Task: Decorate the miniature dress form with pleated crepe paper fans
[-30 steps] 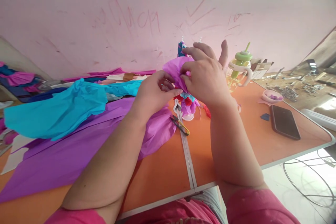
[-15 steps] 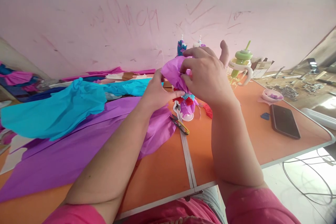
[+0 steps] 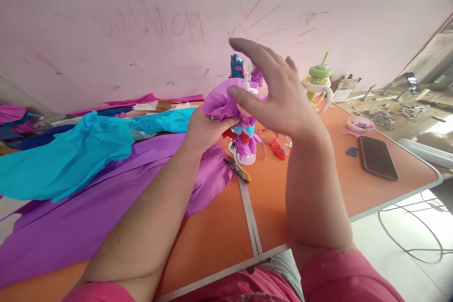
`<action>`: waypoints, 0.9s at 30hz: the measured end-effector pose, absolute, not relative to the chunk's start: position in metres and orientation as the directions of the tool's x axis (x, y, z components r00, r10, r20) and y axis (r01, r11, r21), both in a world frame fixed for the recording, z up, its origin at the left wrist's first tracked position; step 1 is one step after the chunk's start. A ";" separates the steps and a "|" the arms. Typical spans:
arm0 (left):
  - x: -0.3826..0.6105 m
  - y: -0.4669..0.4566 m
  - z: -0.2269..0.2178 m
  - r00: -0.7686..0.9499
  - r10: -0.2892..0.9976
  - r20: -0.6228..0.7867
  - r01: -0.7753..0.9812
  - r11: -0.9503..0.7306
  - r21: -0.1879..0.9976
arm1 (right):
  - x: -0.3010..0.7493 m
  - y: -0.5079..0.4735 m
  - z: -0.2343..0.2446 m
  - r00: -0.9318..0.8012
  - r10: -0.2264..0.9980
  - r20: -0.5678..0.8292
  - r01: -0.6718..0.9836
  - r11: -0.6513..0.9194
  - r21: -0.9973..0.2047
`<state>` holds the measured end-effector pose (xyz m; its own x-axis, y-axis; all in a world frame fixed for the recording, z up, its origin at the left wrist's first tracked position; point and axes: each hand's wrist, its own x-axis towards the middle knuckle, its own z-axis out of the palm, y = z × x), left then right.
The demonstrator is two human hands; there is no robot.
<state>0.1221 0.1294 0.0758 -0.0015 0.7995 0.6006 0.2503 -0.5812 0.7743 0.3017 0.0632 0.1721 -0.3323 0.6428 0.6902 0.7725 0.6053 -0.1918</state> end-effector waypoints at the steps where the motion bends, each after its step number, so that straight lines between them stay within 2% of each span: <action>1: 0.121 0.130 0.076 -0.001 0.797 0.604 0.287 -0.579 0.763 | 0.306 0.065 0.173 -0.310 0.663 0.681 0.780 0.587 -0.216; 6: 0.120 0.131 0.075 0.061 0.782 0.621 0.299 -0.608 0.736 | 0.315 0.083 0.171 -0.287 0.702 0.651 0.800 0.550 -0.239; 11: 0.117 0.128 0.077 0.053 0.790 0.611 0.339 -0.590 0.733 | 0.309 0.089 0.170 -0.269 0.680 0.682 0.849 0.502 -0.165; 15: 0.114 0.127 0.076 0.150 0.802 0.578 0.135 -0.596 0.791 | 0.310 0.091 0.168 -0.233 0.699 0.676 0.866 0.466 -0.183; 17: 0.113 0.126 0.075 0.216 0.824 0.524 0.035 -0.543 0.839 | 0.312 0.089 0.168 -0.189 0.711 0.678 0.883 0.425 -0.200; 21: 0.120 0.123 0.071 0.337 0.869 0.364 0.017 -0.392 0.920 | 0.316 0.086 0.167 -0.178 0.723 0.668 0.901 0.392 -0.184; 23: 0.130 0.122 0.067 0.265 0.876 0.403 -0.041 -0.407 0.912 | 0.315 0.085 0.167 -0.196 0.722 0.664 0.891 0.413 -0.186; 27: 0.150 0.120 0.059 -0.023 0.851 0.525 -0.108 -0.524 0.845 | 0.312 0.083 0.169 -0.234 0.732 0.640 0.866 0.456 -0.205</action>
<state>0.1505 0.1196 0.0590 -0.0225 0.8508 0.5250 -0.1085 -0.5241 0.8447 0.3119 0.0828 0.1694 -0.2339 0.7319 0.6400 0.8662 0.4558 -0.2046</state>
